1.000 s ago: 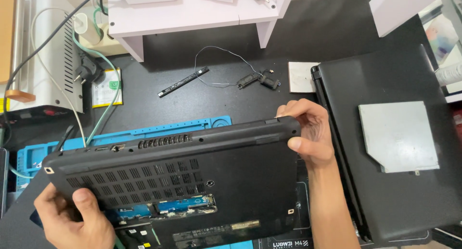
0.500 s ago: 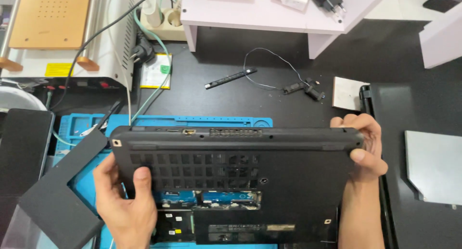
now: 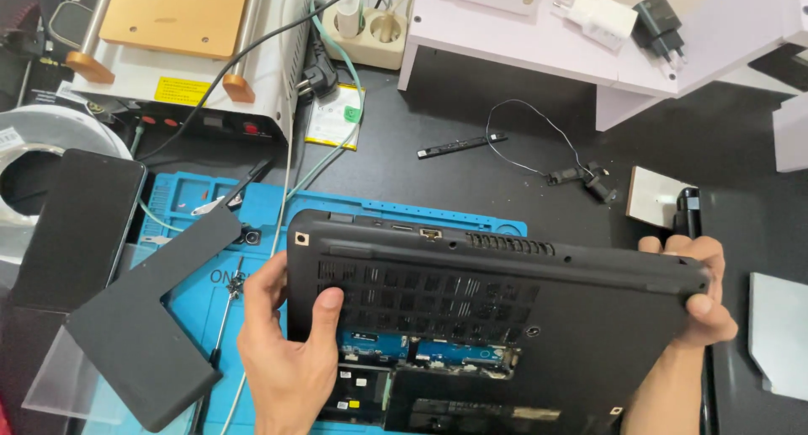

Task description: The person uses a screwdriver to remove screws from the bottom cover of a laptop. They then pry off the cover to expose the internal components, including the motherboard and cooling fan, and proceed to remove the fan assembly.

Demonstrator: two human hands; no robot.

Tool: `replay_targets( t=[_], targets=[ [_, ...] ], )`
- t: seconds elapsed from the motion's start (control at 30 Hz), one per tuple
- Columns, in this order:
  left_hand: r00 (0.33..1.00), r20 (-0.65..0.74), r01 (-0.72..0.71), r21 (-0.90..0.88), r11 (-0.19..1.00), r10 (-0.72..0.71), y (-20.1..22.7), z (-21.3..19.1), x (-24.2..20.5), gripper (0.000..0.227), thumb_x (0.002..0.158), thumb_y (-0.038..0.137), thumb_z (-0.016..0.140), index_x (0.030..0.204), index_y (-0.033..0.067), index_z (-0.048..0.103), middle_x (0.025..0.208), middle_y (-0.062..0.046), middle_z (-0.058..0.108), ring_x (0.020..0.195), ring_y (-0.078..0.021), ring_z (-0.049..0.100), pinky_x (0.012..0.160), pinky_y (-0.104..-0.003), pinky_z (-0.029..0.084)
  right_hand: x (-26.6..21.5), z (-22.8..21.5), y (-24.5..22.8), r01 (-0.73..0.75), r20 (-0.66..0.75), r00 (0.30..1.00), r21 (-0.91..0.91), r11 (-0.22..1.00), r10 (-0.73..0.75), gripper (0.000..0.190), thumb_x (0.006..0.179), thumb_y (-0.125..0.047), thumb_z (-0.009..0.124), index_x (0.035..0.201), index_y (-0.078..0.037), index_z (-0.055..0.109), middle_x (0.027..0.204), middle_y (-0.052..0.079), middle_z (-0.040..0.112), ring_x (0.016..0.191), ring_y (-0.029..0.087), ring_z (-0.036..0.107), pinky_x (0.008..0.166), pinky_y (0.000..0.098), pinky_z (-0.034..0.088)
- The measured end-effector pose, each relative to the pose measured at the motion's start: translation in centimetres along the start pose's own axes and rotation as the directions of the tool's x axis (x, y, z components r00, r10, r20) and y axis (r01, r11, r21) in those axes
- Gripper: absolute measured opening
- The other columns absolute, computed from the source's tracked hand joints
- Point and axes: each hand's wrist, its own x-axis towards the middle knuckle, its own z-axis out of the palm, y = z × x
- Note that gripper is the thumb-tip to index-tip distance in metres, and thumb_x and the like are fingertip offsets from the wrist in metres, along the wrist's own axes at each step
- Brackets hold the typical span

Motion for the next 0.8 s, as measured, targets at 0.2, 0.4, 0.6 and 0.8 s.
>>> replay_targets(
  t=[0.2, 0.4, 0.6, 0.8],
  targets=[
    [1.000, 0.008, -0.008, -0.017, 1.000, 0.008, 0.0, 0.0, 0.0, 0.052, 0.090, 0.019, 0.076, 0.132, -0.0032, 0.054, 0.117, -0.016, 0.073, 0.107, -0.0223, 0.070, 0.098, -0.035, 0.053, -0.1, -0.7, 0.1, -0.015, 0.044, 0.999, -0.014, 1.000, 0.016, 0.025, 0.086, -0.023, 0.077, 0.095, -0.002, 0.065, 0.071, 0.007, 0.062, 0.070, 0.017, 0.058, 0.063, 0.0294, 0.055],
    [1.000, 0.001, 0.019, -0.021, 1.000, -0.019, 0.5, 0.3, 0.5, 0.053, 0.089, 0.021, 0.077, 0.132, -0.0023, 0.056, 0.117, -0.016, 0.074, 0.108, -0.0239, 0.071, 0.096, -0.036, 0.053, 0.6, -0.4, -0.2, -0.047, 0.008, 0.999, -0.105, 0.993, 0.048, 0.030, 0.084, -0.029, 0.076, 0.094, -0.004, 0.062, 0.066, 0.002, 0.053, 0.068, 0.014, 0.051, 0.060, 0.0264, 0.048],
    [0.999, 0.016, 0.035, -0.025, 0.999, -0.034, 1.0, 0.4, 0.8, 0.053, 0.089, 0.023, 0.076, 0.132, -0.0009, 0.057, 0.116, -0.016, 0.074, 0.108, -0.0257, 0.072, 0.095, -0.036, 0.054, 0.2, -2.1, -0.2, -0.110, -0.056, 0.994, -0.280, 0.954, 0.098, 0.032, 0.083, -0.036, 0.070, 0.082, -0.008, 0.053, 0.063, 0.001, 0.048, 0.062, 0.015, 0.045, 0.062, 0.0299, 0.044],
    [0.998, 0.045, 0.047, -0.020, 0.999, -0.046, 1.2, 0.5, 1.3, 0.052, 0.091, 0.027, 0.074, 0.133, -0.0002, 0.058, 0.116, -0.016, 0.072, 0.104, -0.0253, 0.070, 0.089, -0.037, 0.055, 0.9, -0.6, -0.2, -0.114, -0.039, 0.993, -0.330, 0.937, 0.107, 0.041, 0.085, -0.038, 0.068, 0.104, -0.004, 0.056, 0.073, 0.007, 0.049, 0.071, 0.018, 0.045, 0.075, 0.0315, 0.041]
  ],
)
